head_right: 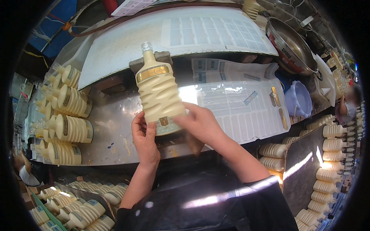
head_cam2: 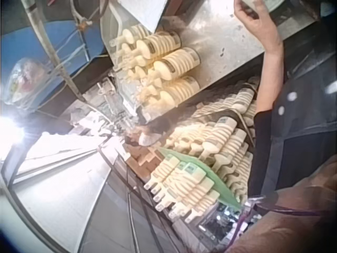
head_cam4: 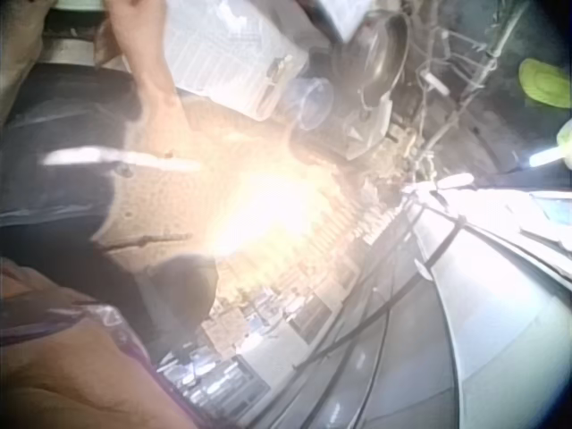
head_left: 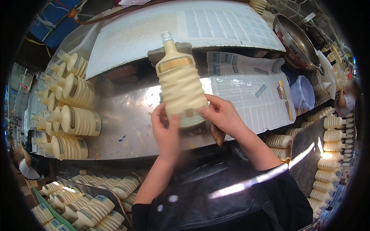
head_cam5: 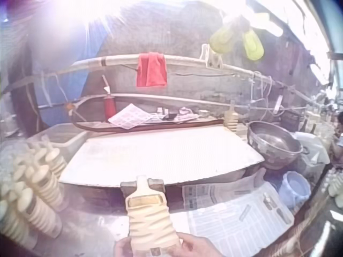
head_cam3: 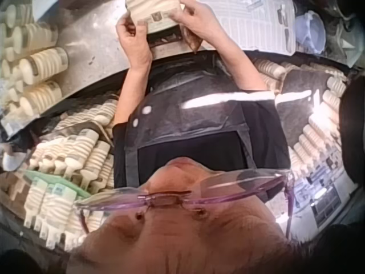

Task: The person repeatedly applies rectangular labels to the necks of cream-colored plastic bottles. They pick up a label, align it on the bottle neck, smooth it down with their fingers, and then place the bottle aside. The process is repeated for multiple bottles in a continuous loop.

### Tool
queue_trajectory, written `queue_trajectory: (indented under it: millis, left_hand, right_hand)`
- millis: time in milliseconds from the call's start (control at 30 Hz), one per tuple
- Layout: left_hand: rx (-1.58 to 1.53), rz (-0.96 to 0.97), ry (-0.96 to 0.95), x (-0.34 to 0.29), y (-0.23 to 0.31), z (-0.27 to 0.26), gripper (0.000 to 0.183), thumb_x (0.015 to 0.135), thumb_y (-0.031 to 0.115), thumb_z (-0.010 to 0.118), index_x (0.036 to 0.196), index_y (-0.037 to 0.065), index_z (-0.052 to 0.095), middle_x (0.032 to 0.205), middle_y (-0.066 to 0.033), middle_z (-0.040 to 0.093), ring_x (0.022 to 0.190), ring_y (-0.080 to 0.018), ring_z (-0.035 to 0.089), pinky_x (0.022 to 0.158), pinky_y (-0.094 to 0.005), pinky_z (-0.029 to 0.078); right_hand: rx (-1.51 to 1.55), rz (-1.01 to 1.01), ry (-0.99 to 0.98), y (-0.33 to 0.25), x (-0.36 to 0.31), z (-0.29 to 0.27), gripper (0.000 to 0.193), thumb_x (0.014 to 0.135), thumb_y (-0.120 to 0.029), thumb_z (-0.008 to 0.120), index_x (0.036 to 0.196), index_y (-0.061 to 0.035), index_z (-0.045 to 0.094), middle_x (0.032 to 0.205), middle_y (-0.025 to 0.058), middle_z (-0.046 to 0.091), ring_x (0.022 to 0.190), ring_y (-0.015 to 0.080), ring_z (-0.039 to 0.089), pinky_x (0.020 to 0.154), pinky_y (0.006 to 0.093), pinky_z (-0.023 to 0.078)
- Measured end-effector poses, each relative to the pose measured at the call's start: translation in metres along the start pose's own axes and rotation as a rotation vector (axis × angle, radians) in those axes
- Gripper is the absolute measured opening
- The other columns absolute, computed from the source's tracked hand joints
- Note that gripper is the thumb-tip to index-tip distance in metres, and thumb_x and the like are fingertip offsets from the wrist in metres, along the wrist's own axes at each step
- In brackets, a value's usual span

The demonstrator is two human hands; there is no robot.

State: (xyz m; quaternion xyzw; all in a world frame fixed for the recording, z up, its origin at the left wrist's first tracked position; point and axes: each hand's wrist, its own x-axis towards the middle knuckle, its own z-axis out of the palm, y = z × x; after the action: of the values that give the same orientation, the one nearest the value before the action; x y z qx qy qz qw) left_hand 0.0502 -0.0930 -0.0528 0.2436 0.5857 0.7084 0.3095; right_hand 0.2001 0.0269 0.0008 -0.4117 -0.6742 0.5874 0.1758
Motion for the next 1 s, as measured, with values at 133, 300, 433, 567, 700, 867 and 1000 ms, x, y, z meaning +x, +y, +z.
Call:
queue_trajectory:
  millis: [133, 300, 433, 567, 700, 867, 1000]
  left_hand:
    - [0.007, 0.008, -0.003, 0.0, 0.0, -0.001, 0.05, 0.099, 0.017, 0.07, 0.14, 0.001, 0.048, 0.126, -0.0069, 0.057, 0.106, -0.0132, 0.053, 0.096, -0.0312, 0.046]
    - [0.032, 0.021, -0.016, 0.0, 0.001, -0.001, 0.046, 0.102, 0.017, 0.065, 0.14, 0.0, 0.047, 0.129, -0.0088, 0.057, 0.11, -0.0151, 0.054, 0.099, -0.0326, 0.046]
    - [-0.08, -0.009, -0.019, 0.001, -0.004, -0.008, 0.042, 0.106, 0.015, 0.055, 0.145, 0.0, 0.048, 0.137, -0.0108, 0.056, 0.124, -0.0192, 0.054, 0.108, -0.0352, 0.043]
    - [-0.1, -0.018, -0.087, 0.003, -0.012, -0.02, 0.042, 0.108, 0.014, 0.05, 0.148, 0.0, 0.048, 0.14, -0.0106, 0.056, 0.131, -0.0209, 0.052, 0.113, -0.0364, 0.04]
    - [-0.108, 0.061, -0.118, -0.001, -0.009, -0.017, 0.045, 0.107, 0.015, 0.053, 0.149, 0.0, 0.046, 0.139, -0.0102, 0.057, 0.129, -0.0206, 0.053, 0.113, -0.0366, 0.04]
    - [-0.124, 0.033, -0.126, -0.002, -0.007, -0.012, 0.052, 0.103, 0.017, 0.063, 0.15, 0.002, 0.044, 0.137, -0.0086, 0.056, 0.126, -0.018, 0.053, 0.112, -0.0352, 0.04]
    - [-0.118, 0.002, -0.119, -0.002, -0.006, -0.013, 0.054, 0.102, 0.015, 0.065, 0.149, 0.002, 0.043, 0.135, -0.0092, 0.057, 0.124, -0.0184, 0.054, 0.11, -0.0357, 0.042]
  right_hand:
    - [-0.028, -0.018, 0.003, 0.0, 0.001, 0.0, 0.047, 0.091, -0.031, 0.073, 0.131, -0.006, 0.069, 0.07, 0.0003, 0.059, 0.065, 0.0081, 0.053, 0.062, 0.0287, 0.047]
    - [-0.008, 0.028, -0.032, -0.001, 0.001, -0.002, 0.048, 0.093, -0.03, 0.071, 0.134, -0.005, 0.067, 0.075, 0.0012, 0.064, 0.07, 0.0088, 0.058, 0.066, 0.0288, 0.05]
    - [0.157, 0.034, -0.123, 0.001, 0.001, -0.009, 0.046, 0.102, -0.027, 0.061, 0.141, -0.0028, 0.061, 0.104, 0.0061, 0.072, 0.097, 0.0121, 0.065, 0.086, 0.0295, 0.053]
    - [0.201, -0.11, -0.11, 0.017, 0.002, -0.009, 0.045, 0.107, -0.025, 0.053, 0.146, -0.0024, 0.056, 0.121, 0.007, 0.07, 0.108, 0.0134, 0.063, 0.095, 0.0301, 0.051]
    - [0.161, -0.06, -0.094, 0.016, 0.001, -0.004, 0.046, 0.104, -0.023, 0.059, 0.146, -0.0046, 0.057, 0.093, 0.0027, 0.07, 0.082, 0.01, 0.065, 0.074, 0.0281, 0.054]
    - [0.056, -0.01, -0.046, 0.003, -0.004, 0.0, 0.049, 0.1, -0.025, 0.065, 0.145, -0.0066, 0.058, 0.075, 0.0013, 0.065, 0.065, 0.0081, 0.06, 0.063, 0.0273, 0.052]
    - [0.022, -0.025, -0.032, 0.004, -0.003, 0.001, 0.051, 0.098, -0.027, 0.067, 0.144, -0.0072, 0.059, 0.075, 0.0023, 0.066, 0.065, 0.0081, 0.06, 0.063, 0.0276, 0.052]
